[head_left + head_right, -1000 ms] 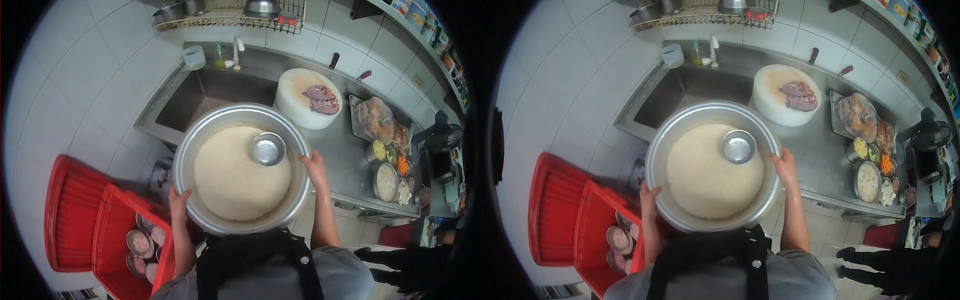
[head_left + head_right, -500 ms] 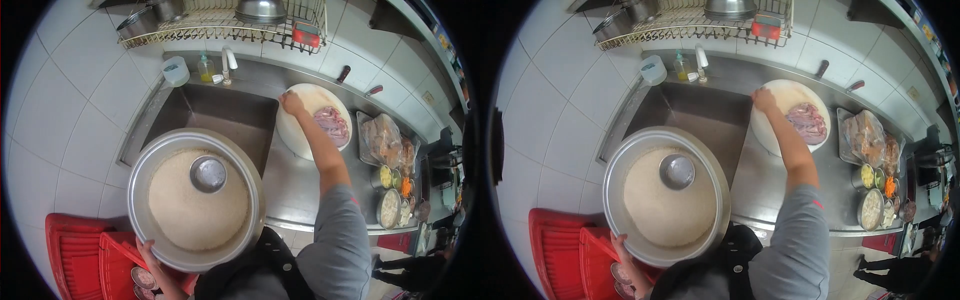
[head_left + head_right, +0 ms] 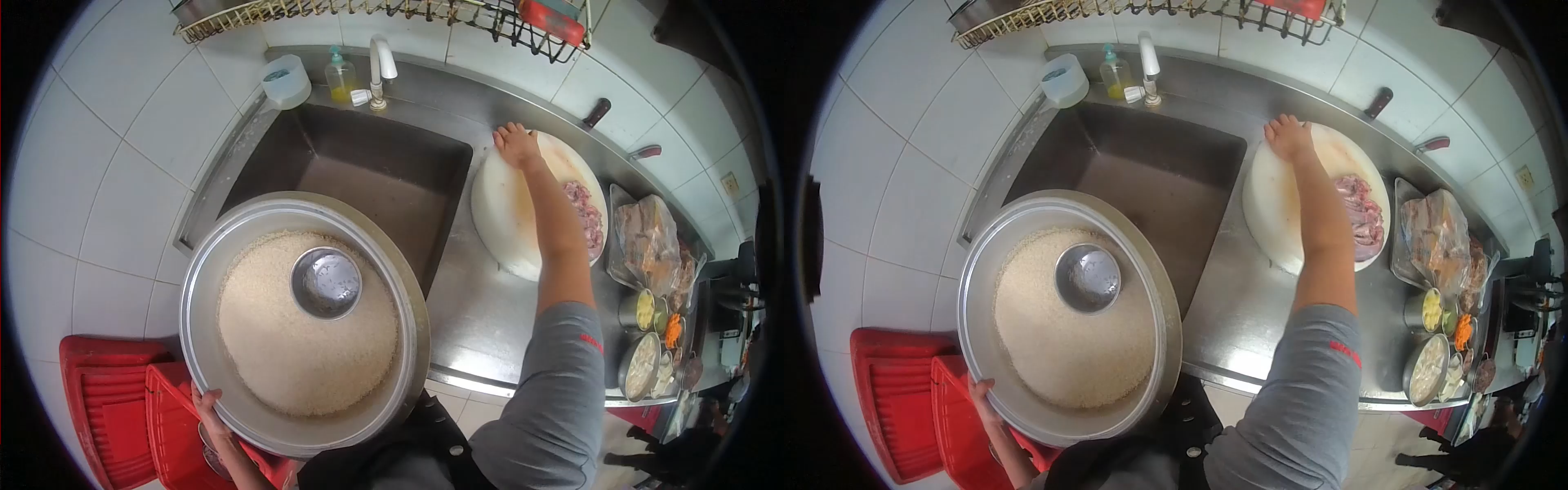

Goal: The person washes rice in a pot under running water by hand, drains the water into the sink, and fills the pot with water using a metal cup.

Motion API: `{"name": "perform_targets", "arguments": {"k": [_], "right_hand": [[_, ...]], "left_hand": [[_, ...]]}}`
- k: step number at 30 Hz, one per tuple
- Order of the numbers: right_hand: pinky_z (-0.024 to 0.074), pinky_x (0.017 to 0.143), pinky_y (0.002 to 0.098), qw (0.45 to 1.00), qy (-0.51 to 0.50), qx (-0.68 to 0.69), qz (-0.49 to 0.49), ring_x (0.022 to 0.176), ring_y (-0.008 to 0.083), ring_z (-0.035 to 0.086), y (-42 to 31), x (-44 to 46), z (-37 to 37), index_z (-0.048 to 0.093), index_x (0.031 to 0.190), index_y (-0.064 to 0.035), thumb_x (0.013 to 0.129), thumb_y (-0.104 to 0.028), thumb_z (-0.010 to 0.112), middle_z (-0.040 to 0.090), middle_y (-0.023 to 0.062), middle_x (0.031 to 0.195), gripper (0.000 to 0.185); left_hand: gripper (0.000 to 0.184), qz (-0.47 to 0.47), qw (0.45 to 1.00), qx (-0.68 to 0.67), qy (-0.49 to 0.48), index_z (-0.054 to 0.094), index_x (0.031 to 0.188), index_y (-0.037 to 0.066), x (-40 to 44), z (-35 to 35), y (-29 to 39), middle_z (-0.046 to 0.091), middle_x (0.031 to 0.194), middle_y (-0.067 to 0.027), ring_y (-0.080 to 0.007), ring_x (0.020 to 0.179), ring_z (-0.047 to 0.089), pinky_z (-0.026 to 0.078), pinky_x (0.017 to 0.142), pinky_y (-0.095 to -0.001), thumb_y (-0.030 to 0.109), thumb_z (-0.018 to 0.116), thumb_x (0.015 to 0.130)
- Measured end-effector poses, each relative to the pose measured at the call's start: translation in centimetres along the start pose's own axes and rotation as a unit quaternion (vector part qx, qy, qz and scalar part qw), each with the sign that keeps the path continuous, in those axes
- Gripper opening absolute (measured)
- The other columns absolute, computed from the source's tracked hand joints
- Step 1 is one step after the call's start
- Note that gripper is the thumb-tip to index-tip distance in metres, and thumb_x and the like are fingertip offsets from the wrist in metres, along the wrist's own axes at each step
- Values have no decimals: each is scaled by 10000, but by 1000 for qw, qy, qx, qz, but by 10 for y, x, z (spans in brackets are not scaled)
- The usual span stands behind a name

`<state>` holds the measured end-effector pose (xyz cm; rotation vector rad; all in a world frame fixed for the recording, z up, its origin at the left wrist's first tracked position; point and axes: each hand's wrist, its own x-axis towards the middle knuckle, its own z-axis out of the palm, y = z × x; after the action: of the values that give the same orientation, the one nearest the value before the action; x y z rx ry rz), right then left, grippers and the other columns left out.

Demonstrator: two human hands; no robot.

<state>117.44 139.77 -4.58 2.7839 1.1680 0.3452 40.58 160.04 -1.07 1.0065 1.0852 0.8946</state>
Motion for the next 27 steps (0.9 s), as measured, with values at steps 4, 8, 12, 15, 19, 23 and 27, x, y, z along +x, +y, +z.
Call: {"name": "perform_targets", "arguments": {"k": [4,8,12,15,19,23,27], "right_hand": [[363,882,552,999,9,-33,-39,1076,236,515,14,-50,-17,605,1020,-134,948,-389,349,572,70,1071,369],[353,897,534,997,-51,-4,-52,1054,235,522,20,-106,-45,606,1003,-125,949,-392,355,575,89,1056,371],[359,923,499,997,-69,-11,-38,1050,245,528,10,-134,-53,630,969,-102,954,-388,367,591,100,1029,389],[410,918,441,951,-72,295,60,1060,306,551,-51,-145,-68,648,1033,-54,928,-396,451,617,130,1070,409],[412,934,343,720,-273,633,80,1112,234,532,-176,-181,-181,546,1190,22,899,-399,563,565,175,1207,512],[426,894,330,786,-144,592,103,1030,213,564,-201,-196,-147,534,1193,37,867,-304,611,601,169,1128,479],[469,753,338,720,-70,673,153,834,215,618,-176,-192,-106,589,1053,87,759,-228,702,662,177,908,446]], "left_hand": [[506,-10,1000,-17,-5,524,1125,17,-3,6,3,579,949,-81,-202,813,565,487,738,-308,66,557,623],[513,-14,1000,-18,-17,517,1137,18,-2,-5,4,576,957,-81,-203,817,565,486,744,-311,64,560,627],[527,-5,1000,-10,-23,510,1151,20,1,-1,3,572,962,-78,-199,820,562,482,743,-307,68,561,629],[527,2,1000,18,-2,508,1148,22,7,1,-5,569,953,-74,-191,816,559,476,737,-300,71,562,627],[503,3,998,52,-20,518,1121,16,11,38,12,571,929,-72,-175,805,557,466,728,-287,75,552,622],[442,32,998,39,-48,540,1051,7,19,71,14,581,869,-59,-176,766,564,465,719,-280,70,541,614],[466,18,994,60,-84,544,1065,-5,57,97,18,600,897,-79,-182,764,580,473,712,-280,62,540,605]]}}
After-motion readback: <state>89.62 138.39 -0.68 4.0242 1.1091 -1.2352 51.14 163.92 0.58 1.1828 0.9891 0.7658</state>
